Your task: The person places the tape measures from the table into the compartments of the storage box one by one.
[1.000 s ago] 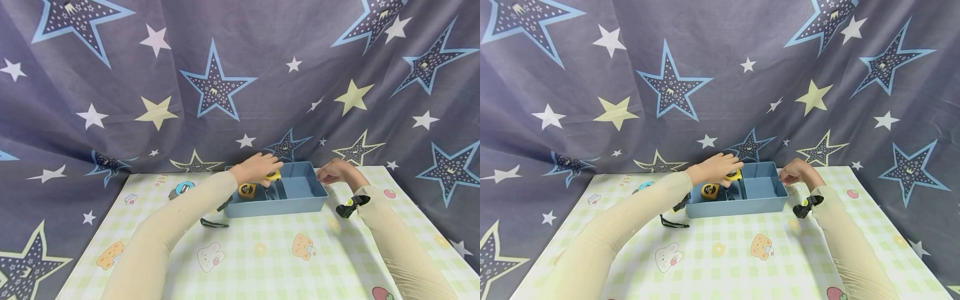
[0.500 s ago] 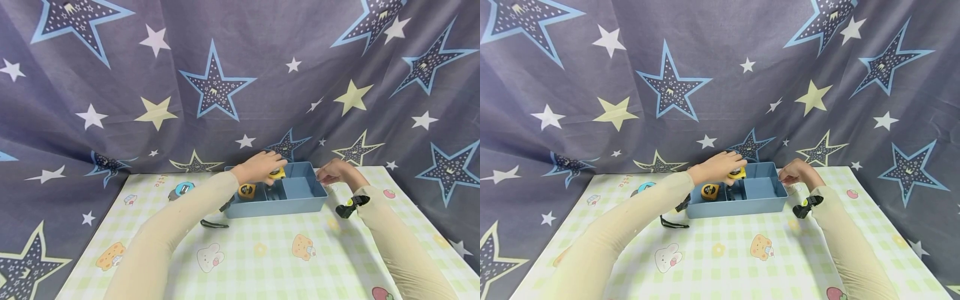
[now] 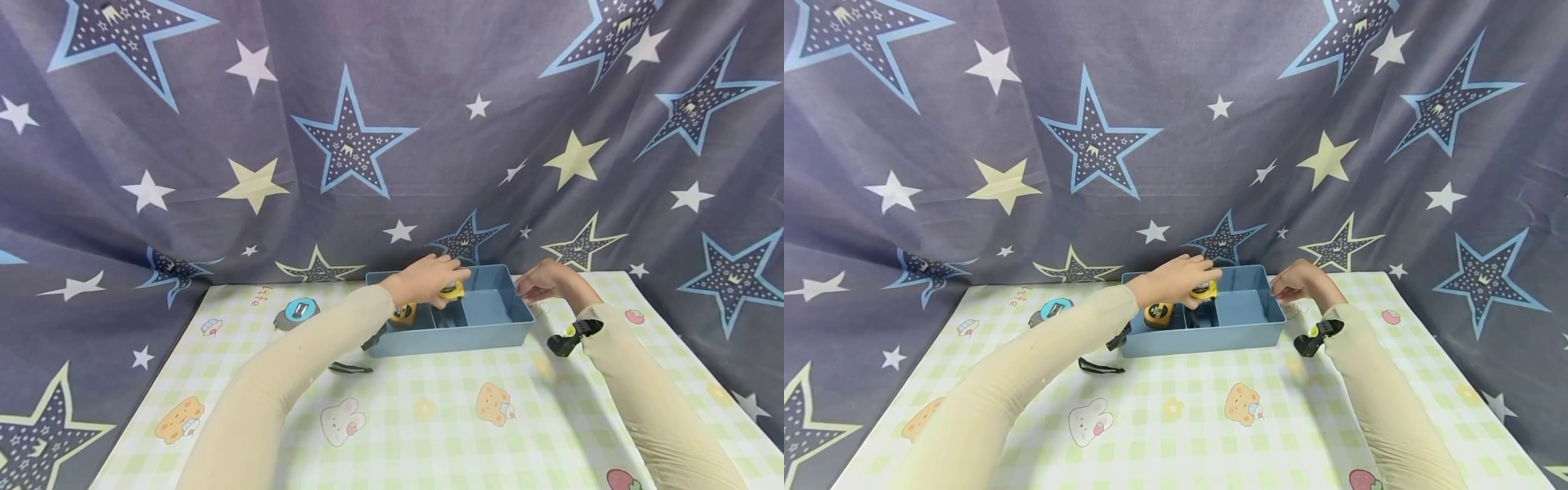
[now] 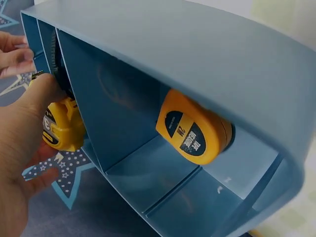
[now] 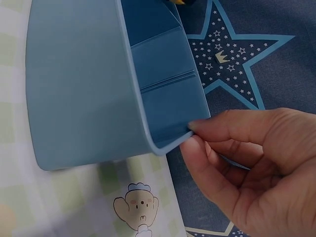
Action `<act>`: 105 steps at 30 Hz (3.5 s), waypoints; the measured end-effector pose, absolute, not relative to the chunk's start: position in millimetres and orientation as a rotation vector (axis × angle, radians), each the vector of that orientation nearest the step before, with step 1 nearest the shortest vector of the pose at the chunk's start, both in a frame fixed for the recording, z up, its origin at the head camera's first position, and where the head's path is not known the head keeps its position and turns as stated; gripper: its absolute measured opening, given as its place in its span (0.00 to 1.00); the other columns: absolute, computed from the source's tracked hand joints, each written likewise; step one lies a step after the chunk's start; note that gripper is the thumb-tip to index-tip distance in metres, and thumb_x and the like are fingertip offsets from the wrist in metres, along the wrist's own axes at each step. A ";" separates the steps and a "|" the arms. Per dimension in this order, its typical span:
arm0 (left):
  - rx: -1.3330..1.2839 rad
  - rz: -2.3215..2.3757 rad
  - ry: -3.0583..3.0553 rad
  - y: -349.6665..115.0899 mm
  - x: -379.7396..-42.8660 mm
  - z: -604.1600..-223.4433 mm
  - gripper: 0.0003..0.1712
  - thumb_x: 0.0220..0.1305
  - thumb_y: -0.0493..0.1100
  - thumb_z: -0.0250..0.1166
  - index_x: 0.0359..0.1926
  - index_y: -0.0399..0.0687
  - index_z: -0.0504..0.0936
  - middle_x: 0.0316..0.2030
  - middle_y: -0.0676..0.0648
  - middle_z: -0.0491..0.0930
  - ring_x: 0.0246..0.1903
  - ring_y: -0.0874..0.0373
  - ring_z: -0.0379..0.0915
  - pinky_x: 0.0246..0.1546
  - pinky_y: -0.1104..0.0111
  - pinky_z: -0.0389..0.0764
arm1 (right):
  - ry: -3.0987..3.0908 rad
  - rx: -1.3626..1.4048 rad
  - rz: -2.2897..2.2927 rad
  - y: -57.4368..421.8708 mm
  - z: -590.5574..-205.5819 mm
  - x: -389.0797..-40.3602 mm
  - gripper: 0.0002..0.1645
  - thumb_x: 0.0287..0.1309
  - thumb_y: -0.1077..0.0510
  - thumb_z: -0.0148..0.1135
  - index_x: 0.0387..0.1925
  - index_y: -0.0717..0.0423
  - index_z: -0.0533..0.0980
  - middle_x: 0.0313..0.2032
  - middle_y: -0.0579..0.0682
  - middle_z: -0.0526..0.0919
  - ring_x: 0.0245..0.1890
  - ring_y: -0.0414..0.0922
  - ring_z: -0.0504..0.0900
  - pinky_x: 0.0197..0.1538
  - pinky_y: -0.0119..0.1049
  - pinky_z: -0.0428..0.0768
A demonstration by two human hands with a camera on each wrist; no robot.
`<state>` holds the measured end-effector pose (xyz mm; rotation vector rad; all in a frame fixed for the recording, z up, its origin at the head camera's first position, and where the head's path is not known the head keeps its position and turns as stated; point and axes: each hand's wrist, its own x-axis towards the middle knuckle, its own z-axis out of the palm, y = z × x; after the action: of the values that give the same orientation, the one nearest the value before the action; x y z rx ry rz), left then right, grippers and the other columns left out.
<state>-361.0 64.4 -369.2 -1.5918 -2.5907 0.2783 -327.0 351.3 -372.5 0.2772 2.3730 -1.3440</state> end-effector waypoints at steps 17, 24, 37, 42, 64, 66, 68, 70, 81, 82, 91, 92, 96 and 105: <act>-1.599 0.274 -2.690 60.9 -360.1 -361.9 0.41 0.61 0.54 0.74 0.72 0.57 0.67 0.68 0.47 0.73 0.70 0.48 0.67 0.72 0.50 0.66 | 2.365 0.278 -1.364 352.6 -373.1 -328.1 0.27 0.55 0.72 0.65 0.57 0.82 0.73 0.26 0.44 0.84 0.28 0.38 0.84 0.42 0.33 0.87; -1.591 0.356 -2.677 61.8 -359.2 -363.5 0.42 0.63 0.55 0.72 0.73 0.57 0.65 0.66 0.47 0.74 0.68 0.50 0.69 0.71 0.51 0.67 | 2.353 0.273 -1.360 350.9 -372.4 -326.3 0.28 0.56 0.71 0.65 0.58 0.82 0.73 0.27 0.44 0.85 0.28 0.37 0.84 0.43 0.33 0.87; -1.586 0.428 -2.679 66.2 -359.8 -365.9 0.43 0.63 0.56 0.72 0.74 0.57 0.64 0.67 0.47 0.73 0.68 0.50 0.69 0.70 0.52 0.69 | 2.347 0.282 -1.389 349.3 -373.8 -326.8 0.24 0.55 0.73 0.65 0.54 0.81 0.75 0.26 0.46 0.84 0.28 0.38 0.83 0.40 0.32 0.86; -1.578 0.445 -2.698 67.8 -358.9 -364.7 0.41 0.63 0.55 0.72 0.73 0.57 0.65 0.66 0.48 0.74 0.67 0.51 0.70 0.70 0.52 0.69 | 2.341 0.272 -1.388 349.3 -374.9 -326.2 0.23 0.56 0.72 0.65 0.53 0.81 0.75 0.25 0.45 0.83 0.28 0.38 0.82 0.40 0.32 0.86; -1.626 0.374 -2.782 74.1 -363.2 -359.6 0.29 0.62 0.51 0.74 0.62 0.53 0.75 0.55 0.51 0.82 0.54 0.55 0.78 0.60 0.56 0.74 | 2.353 0.279 -1.364 351.3 -372.6 -328.1 0.24 0.57 0.72 0.65 0.55 0.81 0.74 0.27 0.44 0.84 0.29 0.38 0.84 0.45 0.34 0.87; -1.628 0.373 -2.786 74.4 -363.3 -359.0 0.29 0.62 0.51 0.74 0.61 0.53 0.75 0.55 0.51 0.83 0.53 0.56 0.78 0.59 0.56 0.75 | 2.352 0.275 -1.365 351.4 -372.3 -327.9 0.24 0.57 0.72 0.64 0.55 0.81 0.74 0.27 0.44 0.84 0.29 0.38 0.84 0.44 0.34 0.87; -1.624 0.378 -2.789 74.7 -363.5 -359.0 0.28 0.62 0.51 0.74 0.61 0.53 0.75 0.55 0.51 0.83 0.52 0.56 0.78 0.58 0.57 0.75 | 2.352 0.273 -1.367 351.1 -371.8 -327.5 0.24 0.57 0.72 0.64 0.55 0.81 0.75 0.27 0.44 0.84 0.29 0.38 0.84 0.43 0.33 0.87; -1.623 0.376 -2.797 74.6 -363.1 -358.8 0.27 0.62 0.51 0.74 0.60 0.53 0.76 0.54 0.51 0.83 0.52 0.56 0.79 0.58 0.57 0.75 | 2.351 0.273 -1.367 351.2 -371.8 -327.5 0.23 0.57 0.72 0.64 0.54 0.81 0.75 0.27 0.44 0.84 0.29 0.38 0.84 0.43 0.33 0.87; -1.598 0.301 -2.851 73.2 -358.2 -357.1 0.26 0.61 0.49 0.75 0.57 0.52 0.77 0.52 0.52 0.84 0.51 0.57 0.79 0.62 0.55 0.72 | 2.346 0.278 -1.374 351.3 -372.4 -326.4 0.23 0.56 0.72 0.65 0.53 0.80 0.75 0.26 0.45 0.83 0.29 0.38 0.82 0.43 0.33 0.87; -1.597 0.297 -2.853 73.3 -358.1 -356.7 0.26 0.61 0.49 0.75 0.57 0.52 0.77 0.52 0.52 0.84 0.51 0.57 0.79 0.62 0.55 0.73 | 2.350 0.281 -1.370 351.4 -372.6 -326.5 0.23 0.56 0.72 0.65 0.54 0.80 0.75 0.26 0.45 0.83 0.28 0.38 0.82 0.42 0.33 0.87; -1.577 0.239 -2.797 75.2 -365.9 -353.6 0.11 0.65 0.45 0.71 0.47 0.49 0.86 0.42 0.52 0.87 0.38 0.60 0.78 0.52 0.63 0.78 | 2.363 0.282 -1.354 351.5 -373.3 -328.7 0.24 0.56 0.71 0.66 0.54 0.80 0.75 0.27 0.45 0.83 0.29 0.38 0.83 0.43 0.33 0.87; -1.571 0.231 -2.787 75.2 -367.0 -352.0 0.09 0.65 0.44 0.71 0.46 0.49 0.87 0.42 0.52 0.87 0.38 0.60 0.79 0.53 0.64 0.79 | 2.364 0.281 -1.355 351.3 -372.3 -328.5 0.24 0.56 0.71 0.66 0.54 0.80 0.75 0.27 0.45 0.83 0.29 0.38 0.83 0.43 0.33 0.87; -1.560 0.217 -2.793 73.2 -368.2 -346.6 0.13 0.65 0.44 0.71 0.50 0.49 0.86 0.46 0.51 0.88 0.42 0.59 0.81 0.52 0.65 0.81 | 2.366 0.279 -1.357 351.5 -368.7 -328.7 0.23 0.56 0.71 0.65 0.54 0.80 0.76 0.27 0.46 0.84 0.29 0.38 0.83 0.44 0.34 0.87; -1.571 0.167 -2.841 70.3 -364.9 -353.6 0.20 0.64 0.44 0.72 0.57 0.48 0.83 0.53 0.49 0.86 0.50 0.56 0.82 0.57 0.62 0.80 | 2.366 0.283 -1.352 349.4 -369.7 -327.9 0.23 0.56 0.71 0.65 0.54 0.80 0.75 0.27 0.46 0.83 0.29 0.38 0.83 0.44 0.33 0.87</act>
<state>-364.9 70.3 -353.6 -1.5706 -2.8409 0.1674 -327.9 349.4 -369.7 0.2835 2.3660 -1.3516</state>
